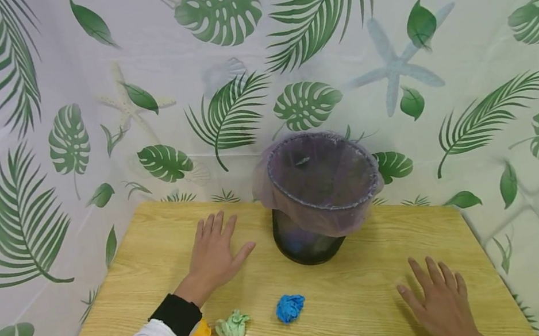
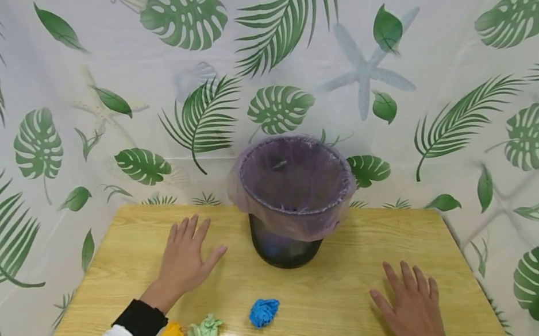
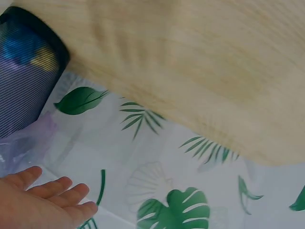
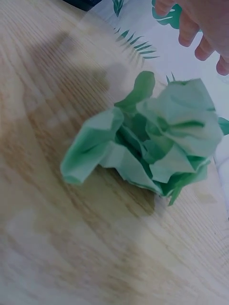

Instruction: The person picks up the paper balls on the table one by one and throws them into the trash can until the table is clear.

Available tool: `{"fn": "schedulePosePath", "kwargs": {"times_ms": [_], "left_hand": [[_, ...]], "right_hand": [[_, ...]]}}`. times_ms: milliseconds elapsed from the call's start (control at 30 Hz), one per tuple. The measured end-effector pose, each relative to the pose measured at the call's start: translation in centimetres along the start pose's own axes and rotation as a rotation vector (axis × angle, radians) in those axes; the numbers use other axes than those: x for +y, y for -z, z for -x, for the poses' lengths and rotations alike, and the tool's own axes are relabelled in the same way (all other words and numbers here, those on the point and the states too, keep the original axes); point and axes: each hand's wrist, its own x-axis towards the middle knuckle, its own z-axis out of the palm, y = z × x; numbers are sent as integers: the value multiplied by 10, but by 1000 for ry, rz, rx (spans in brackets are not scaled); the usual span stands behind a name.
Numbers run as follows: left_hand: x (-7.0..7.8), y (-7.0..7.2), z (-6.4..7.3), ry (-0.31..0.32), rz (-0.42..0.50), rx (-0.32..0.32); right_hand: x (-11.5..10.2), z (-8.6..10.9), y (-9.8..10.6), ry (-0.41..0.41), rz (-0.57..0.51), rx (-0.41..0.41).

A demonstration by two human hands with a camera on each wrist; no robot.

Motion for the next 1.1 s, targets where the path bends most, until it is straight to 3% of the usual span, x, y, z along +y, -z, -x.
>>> {"fn": "schedulePosePath", "kwargs": {"times_ms": [300, 567, 833, 1100], "left_hand": [[-20, -12, 19, 29, 0, -8], [-28, -18, 30, 45, -21, -22], [-30, -19, 33, 38, -29, -16], [-32, -19, 34, 46, -43, -35]], "right_hand": [[3, 3, 1, 5, -2, 14], [5, 5, 7, -2, 15, -15], [12, 13, 19, -40, 77, -126], [25, 25, 35, -106, 92, -308]]}}
